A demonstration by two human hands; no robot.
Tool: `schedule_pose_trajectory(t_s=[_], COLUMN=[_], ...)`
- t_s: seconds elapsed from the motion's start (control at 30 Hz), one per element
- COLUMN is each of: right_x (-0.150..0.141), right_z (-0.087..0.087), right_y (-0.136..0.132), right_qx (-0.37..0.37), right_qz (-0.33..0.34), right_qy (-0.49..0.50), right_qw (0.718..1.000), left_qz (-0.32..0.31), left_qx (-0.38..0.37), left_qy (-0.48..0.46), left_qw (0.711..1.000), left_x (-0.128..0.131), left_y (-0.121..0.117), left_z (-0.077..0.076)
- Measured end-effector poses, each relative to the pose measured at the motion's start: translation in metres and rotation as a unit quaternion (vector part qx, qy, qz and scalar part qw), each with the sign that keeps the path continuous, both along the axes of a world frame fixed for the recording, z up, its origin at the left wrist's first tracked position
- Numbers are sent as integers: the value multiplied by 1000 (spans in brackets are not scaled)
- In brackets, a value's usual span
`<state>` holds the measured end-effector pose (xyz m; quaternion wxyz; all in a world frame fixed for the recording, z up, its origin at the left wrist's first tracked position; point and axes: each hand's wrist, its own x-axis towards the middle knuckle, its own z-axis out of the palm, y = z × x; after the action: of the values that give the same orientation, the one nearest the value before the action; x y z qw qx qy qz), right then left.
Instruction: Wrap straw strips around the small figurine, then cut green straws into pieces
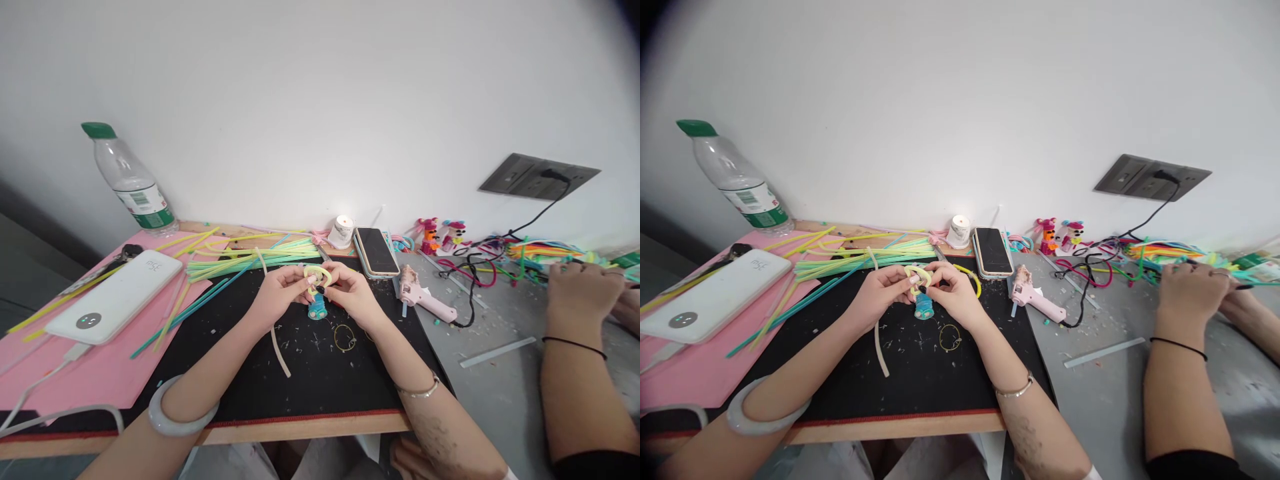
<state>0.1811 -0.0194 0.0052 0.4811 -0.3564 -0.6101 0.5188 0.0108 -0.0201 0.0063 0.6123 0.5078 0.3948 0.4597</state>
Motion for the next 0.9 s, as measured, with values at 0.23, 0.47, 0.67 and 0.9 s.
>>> schedule_pose_trajectory(t_s=[0.23,0.47,0.67,0.9], right_x=[-1,0,-1,-1], right_z=[-1,1,1,2], right_y=[0,0,0,0], right_qx=[-80,-83,-70,-100], right_qz=[48,56,71,69], right_qy=[66,93,114,120], right_qw=[994,991,989,985], left_qz=[2,-10,-25,-36], left_qx=[-29,-25,-24,-24], left_qy=[-41,-61,-78,-117], left_qw=[999,998,996,992], left_x=[0,0,2,1], left_y=[-2,-3,-3,-3], left_z=[0,0,1,-1])
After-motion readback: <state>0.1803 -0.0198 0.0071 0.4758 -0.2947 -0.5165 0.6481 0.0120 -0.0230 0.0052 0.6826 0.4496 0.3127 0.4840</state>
